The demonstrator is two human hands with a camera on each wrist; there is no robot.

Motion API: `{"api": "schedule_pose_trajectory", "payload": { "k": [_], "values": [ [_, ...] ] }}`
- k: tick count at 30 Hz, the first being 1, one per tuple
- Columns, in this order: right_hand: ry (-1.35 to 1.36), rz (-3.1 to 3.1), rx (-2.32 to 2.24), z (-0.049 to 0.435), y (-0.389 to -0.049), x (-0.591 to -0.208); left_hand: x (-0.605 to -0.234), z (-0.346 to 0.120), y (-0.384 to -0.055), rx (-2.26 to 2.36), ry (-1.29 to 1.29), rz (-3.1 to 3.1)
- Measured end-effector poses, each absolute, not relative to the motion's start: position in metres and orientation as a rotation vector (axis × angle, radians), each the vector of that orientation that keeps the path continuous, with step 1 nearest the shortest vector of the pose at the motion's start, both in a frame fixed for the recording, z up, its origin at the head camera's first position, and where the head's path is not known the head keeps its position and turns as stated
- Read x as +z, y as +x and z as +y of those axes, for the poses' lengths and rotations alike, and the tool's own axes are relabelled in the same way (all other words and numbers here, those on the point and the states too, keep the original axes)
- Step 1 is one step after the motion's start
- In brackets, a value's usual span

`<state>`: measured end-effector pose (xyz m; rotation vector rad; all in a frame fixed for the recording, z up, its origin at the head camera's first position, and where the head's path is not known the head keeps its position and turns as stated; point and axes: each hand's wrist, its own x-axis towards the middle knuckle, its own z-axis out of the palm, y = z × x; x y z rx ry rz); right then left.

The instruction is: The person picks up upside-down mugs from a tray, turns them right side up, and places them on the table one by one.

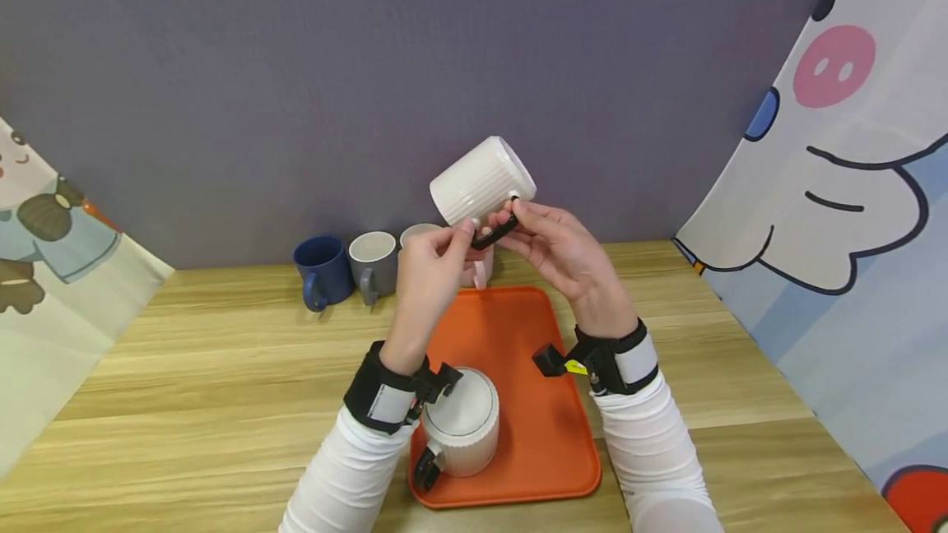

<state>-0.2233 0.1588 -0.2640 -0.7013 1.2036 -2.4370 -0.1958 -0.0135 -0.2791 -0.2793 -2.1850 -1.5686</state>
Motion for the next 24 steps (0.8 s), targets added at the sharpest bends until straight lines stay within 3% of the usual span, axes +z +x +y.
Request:
{"api": "schedule_pose_trajectory", "payload": {
  "k": [17,24],
  "values": [
    [-0.553,1.562,-2.368,0.135,-0.22,-0.272,-0.283,-0.023,-0.21,-2.732,-0.168,-1.509],
    [-0.467,1.576,-2.345,0.129,-0.223,-0.277,-0.284,-0.033,-0.212,-2.952,-0.298,-1.277]
  ]
}}
